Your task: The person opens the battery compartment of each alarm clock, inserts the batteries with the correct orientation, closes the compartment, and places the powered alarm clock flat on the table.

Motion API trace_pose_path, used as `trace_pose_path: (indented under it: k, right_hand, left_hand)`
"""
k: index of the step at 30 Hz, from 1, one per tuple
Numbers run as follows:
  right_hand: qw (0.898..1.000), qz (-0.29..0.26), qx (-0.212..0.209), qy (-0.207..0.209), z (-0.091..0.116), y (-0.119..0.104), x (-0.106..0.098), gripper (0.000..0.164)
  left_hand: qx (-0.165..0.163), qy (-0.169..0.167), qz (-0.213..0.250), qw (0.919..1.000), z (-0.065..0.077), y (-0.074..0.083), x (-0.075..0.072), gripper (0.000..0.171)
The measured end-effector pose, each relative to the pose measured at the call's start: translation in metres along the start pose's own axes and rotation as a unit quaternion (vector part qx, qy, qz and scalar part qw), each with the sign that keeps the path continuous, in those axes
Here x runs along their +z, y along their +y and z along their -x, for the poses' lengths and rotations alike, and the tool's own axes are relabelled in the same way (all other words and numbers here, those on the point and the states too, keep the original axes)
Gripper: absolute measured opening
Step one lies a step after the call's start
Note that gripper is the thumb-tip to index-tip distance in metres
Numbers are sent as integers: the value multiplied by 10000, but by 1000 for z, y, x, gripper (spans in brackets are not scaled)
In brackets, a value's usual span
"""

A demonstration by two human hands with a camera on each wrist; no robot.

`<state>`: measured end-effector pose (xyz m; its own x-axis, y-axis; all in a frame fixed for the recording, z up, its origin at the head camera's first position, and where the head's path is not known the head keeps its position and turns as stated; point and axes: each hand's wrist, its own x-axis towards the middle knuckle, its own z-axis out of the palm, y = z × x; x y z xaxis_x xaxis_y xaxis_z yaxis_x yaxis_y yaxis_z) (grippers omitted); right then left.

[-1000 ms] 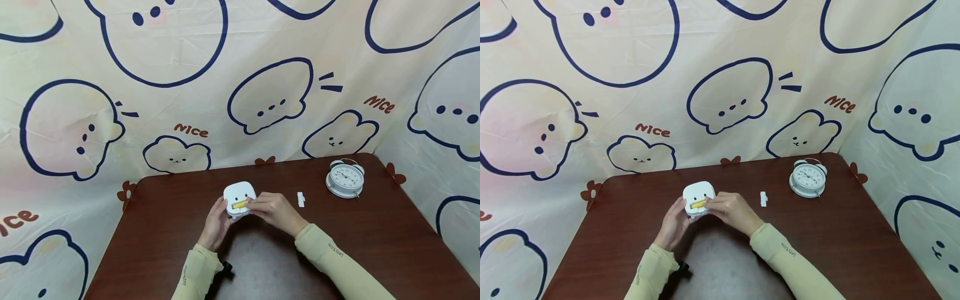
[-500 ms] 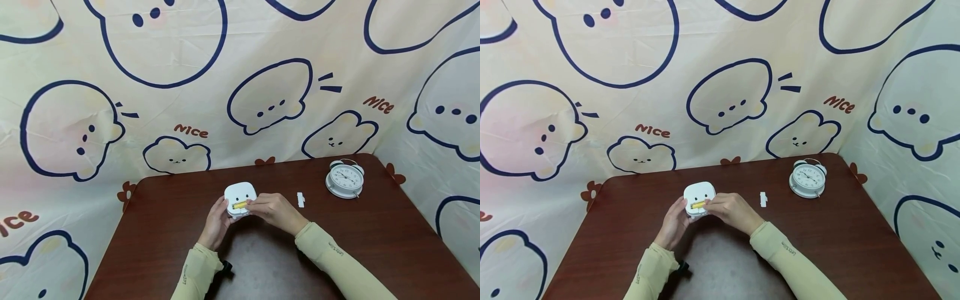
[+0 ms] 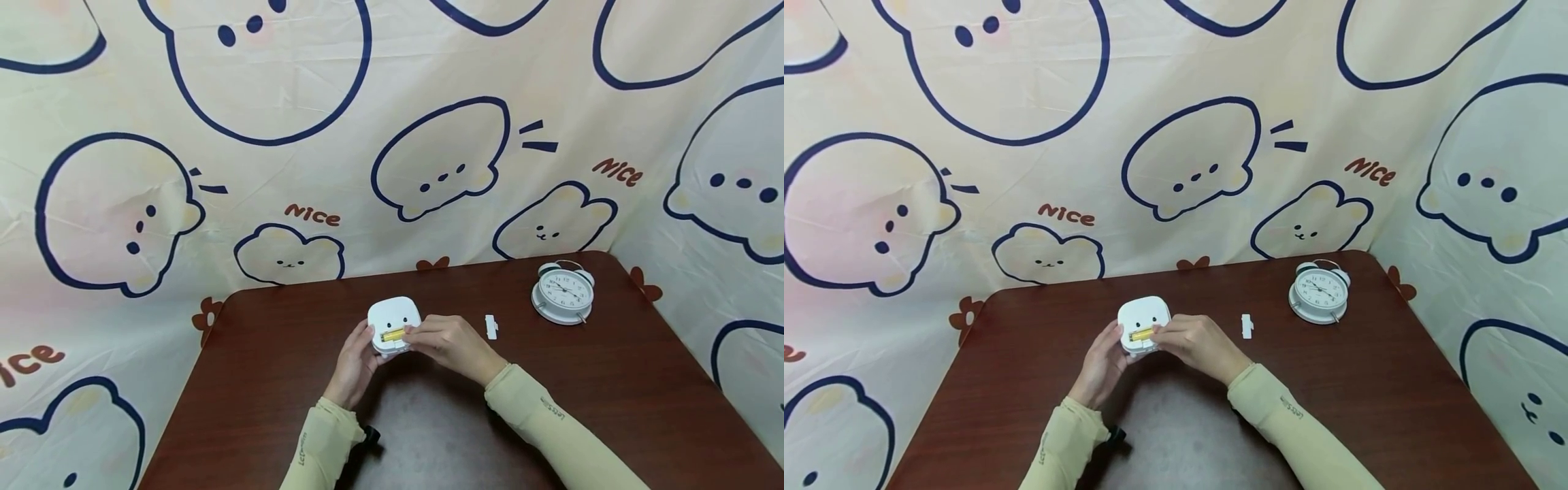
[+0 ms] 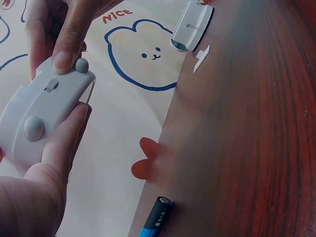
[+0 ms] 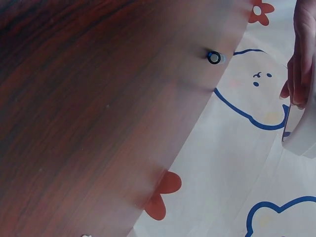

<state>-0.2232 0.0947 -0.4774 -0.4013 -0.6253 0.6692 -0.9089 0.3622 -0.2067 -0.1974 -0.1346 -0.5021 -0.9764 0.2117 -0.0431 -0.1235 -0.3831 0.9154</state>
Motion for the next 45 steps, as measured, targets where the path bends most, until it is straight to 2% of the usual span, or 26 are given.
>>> trace_pose_path:
  k: [11,26,32,38,45]
  right_hand:
    - [9999,87,-57,18,2,2,2,33]
    - [9998,169,-24,-49,3,4,4,35]
    - [9999,97,115,-29,4,4,5,37]
    - [9991,-314,279,17,6,4,2,41]
    - [9974,-412,544,230,7,9,-7,35]
  left_hand:
    - [13,51,-65,10000,-1,-2,0,50]
    - [-130,105,0,9999,-2,-3,0,50]
    - [-117,118,-7,9999,-2,-4,-1,50]
    - [-101,114,-27,9999,-2,-4,-1,50]
    - [-104,120,-31,9999,-3,-2,0,50]
